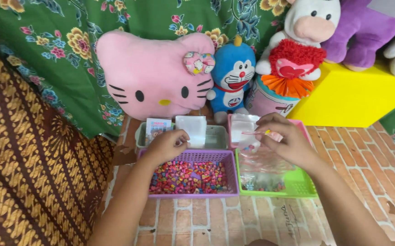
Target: Packaging small colorful beads into plastic zip-lock bags
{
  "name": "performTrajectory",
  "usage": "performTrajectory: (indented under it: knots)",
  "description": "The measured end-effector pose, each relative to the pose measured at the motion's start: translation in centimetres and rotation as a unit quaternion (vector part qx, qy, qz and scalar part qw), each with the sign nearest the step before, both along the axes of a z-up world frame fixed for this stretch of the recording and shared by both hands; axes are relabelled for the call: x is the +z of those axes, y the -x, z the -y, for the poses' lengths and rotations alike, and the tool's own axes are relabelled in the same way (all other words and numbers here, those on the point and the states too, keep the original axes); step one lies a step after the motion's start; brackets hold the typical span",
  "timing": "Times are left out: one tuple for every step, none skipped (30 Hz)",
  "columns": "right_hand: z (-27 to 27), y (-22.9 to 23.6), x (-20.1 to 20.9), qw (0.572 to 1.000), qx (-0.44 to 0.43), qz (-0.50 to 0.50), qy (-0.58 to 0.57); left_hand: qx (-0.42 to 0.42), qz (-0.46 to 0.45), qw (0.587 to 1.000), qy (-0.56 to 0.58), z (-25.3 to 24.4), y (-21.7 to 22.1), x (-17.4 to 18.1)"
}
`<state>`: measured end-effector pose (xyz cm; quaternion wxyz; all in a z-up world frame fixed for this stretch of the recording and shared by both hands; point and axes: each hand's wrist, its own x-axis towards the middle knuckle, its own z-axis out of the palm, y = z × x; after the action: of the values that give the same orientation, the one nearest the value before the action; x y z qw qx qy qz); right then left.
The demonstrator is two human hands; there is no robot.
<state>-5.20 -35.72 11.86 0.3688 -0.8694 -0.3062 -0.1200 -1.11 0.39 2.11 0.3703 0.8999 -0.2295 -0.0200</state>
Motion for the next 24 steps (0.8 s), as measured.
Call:
performTrajectory:
  knots:
    - [1.3,0.1,0.0,1.000,-0.005,-0.001,0.001,-0.005,-0.001,1.000,0.001,0.1,0.1,0.0]
    - [2.5,0.2,0.1,1.000,-0.016,0.001,0.016,0.002,0.002,1.000,-0.009,0.1,0.1,0.0]
    - [3.7,0.2,0.2,0.999,-0.027,0.003,0.030,0.009,0.005,1.000,-0.018,0.2,0.1,0.1]
    - [4.8,0.4,-0.1,0.999,-0.031,0.002,0.030,0.004,0.004,1.000,-0.019,0.2,0.0,0.1]
    - [5.9,0.6,-0.3,0.999,-0.038,-0.008,0.034,0.009,0.000,1.000,-0.024,0.3,0.0,0.0]
    - [6.9,0.7,-0.5,0.998,-0.044,-0.017,0.038,0.016,-0.003,0.999,-0.029,0.3,0.0,0.0]
    - [7.6,1.1,-0.5,0.998,-0.046,-0.017,0.037,0.014,-0.003,0.999,-0.030,0.3,0.2,0.2]
    - [8.3,1.4,-0.3,0.998,-0.055,-0.021,0.035,0.017,-0.010,0.999,-0.031,0.4,0.4,0.5]
    - [9.0,1.7,-0.2,0.997,-0.064,-0.026,0.033,0.020,-0.018,0.999,-0.032,0.4,0.6,0.8]
    - [9.8,2.0,-0.3,0.997,-0.065,-0.025,0.033,0.018,-0.017,0.999,-0.032,0.6,0.5,0.6]
    - [10.6,2.3,-0.4,0.993,-0.094,-0.053,0.044,0.042,-0.035,0.997,-0.062,0.9,0.4,0.4]
    - [11.4,2.7,-0.6,0.988,-0.122,-0.080,0.055,0.065,-0.054,0.992,-0.091,1.1,0.3,0.2]
    - [12.3,2.9,-0.8,0.988,-0.124,-0.080,0.054,0.063,-0.053,0.992,-0.092,1.2,0.4,0.5]
    - [13.1,3.2,-1.0,0.986,-0.131,-0.081,0.062,0.067,-0.061,0.990,-0.103,1.3,0.5,0.7]
    - [14.0,3.5,-1.3,0.984,-0.139,-0.081,0.071,0.072,-0.069,0.988,-0.115,1.4,0.6,0.9]
    - [14.3,3.9,-1.3,0.984,-0.141,-0.081,0.071,0.071,-0.068,0.988,-0.115,1.7,1.0,1.6]
    - [14.6,4.3,-1.2,0.981,-0.157,-0.101,0.063,0.075,-0.081,0.985,-0.130,1.9,1.3,2.4]
    - [14.9,4.7,-1.2,0.976,-0.172,-0.121,0.056,0.078,-0.093,0.982,-0.144,2.1,1.7,3.1]
    - [15.6,4.8,-1.9,0.976,-0.174,-0.121,0.055,0.076,-0.093,0.982,-0.145,2.2,1.6,3.0]
    - [16.2,4.9,-2.6,0.973,-0.184,-0.123,0.065,0.081,-0.094,0.980,-0.154,2.2,1.6,3.0]
    - [16.9,5.0,-3.3,0.970,-0.193,-0.125,0.074,0.086,-0.094,0.978,-0.162,2.2,1.5,2.9]
    - [17.6,4.7,-4.7,0.970,-0.194,-0.125,0.073,0.086,-0.094,0.978,-0.163,2.3,1.6,2.9]
    - [18.3,4.4,-6.0,0.975,-0.182,-0.106,0.078,0.087,-0.097,0.977,-0.167,2.3,1.6,3.0]
    - [19.1,4.0,-7.3,0.978,-0.169,-0.085,0.083,0.089,-0.099,0.976,-0.170,2.4,1.5,3.0]
